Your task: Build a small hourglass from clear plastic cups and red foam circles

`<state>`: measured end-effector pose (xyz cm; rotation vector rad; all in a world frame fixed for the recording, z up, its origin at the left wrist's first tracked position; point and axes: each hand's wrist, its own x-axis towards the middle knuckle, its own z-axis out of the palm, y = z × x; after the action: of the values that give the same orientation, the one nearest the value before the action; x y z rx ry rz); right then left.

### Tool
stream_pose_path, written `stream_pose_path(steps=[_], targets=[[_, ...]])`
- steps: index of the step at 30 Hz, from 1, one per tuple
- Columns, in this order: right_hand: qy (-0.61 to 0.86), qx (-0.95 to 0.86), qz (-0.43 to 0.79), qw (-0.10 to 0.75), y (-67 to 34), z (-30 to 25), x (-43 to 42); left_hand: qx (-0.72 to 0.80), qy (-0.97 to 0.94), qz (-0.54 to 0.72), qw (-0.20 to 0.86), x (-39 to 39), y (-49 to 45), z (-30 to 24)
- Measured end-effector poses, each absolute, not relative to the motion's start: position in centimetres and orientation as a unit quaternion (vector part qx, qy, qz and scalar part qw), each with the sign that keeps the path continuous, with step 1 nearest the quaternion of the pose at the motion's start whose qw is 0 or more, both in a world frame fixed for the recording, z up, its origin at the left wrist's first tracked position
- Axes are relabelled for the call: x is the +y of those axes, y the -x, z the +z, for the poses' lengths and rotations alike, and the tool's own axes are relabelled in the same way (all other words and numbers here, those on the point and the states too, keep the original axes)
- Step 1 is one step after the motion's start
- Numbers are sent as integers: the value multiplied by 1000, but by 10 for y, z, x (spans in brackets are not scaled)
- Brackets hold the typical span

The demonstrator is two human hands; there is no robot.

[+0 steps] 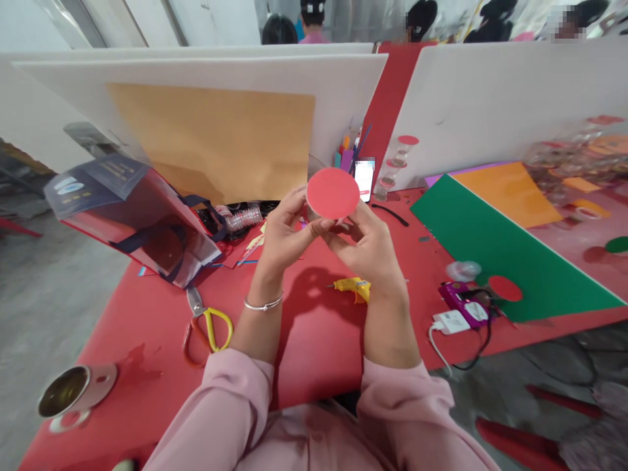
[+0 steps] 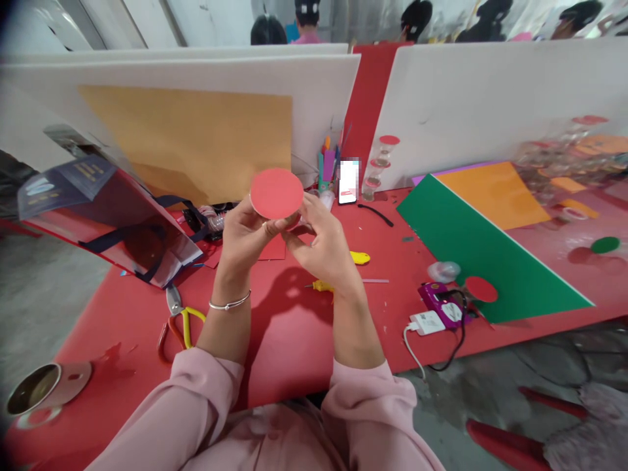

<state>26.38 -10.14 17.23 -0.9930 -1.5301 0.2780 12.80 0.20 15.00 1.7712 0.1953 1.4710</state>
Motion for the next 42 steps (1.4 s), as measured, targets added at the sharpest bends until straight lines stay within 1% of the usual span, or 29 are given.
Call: stream_pose_path(steps=[5, 9, 13, 16, 23, 27, 33, 42], targets=[[458, -669, 63, 581, -261, 169, -97, 105, -680, 609, 394, 0, -129, 150], [460, -678, 68, 570, -263, 174, -102, 135, -613, 648, 431, -5, -131, 158], [462, -645, 105, 599, -269, 178, -109, 148, -540, 673, 482, -9, -133, 165], [472, -618, 124, 617, -271, 178, -111, 154, -537, 654, 509, -11, -135, 165], [468, -619, 74, 626, -268, 181, -109, 166, -580, 576, 552, -19, -141, 163], [483, -610, 43, 627, -268, 181, -108, 176, -578, 582, 544, -20, -140, 166], [497, -600, 46, 625, -267, 178, -106, 154, -583, 591, 535, -16, -137, 167], [495, -596, 44, 631, -266, 180, -106, 167, -591, 569, 547, -14, -136, 162]])
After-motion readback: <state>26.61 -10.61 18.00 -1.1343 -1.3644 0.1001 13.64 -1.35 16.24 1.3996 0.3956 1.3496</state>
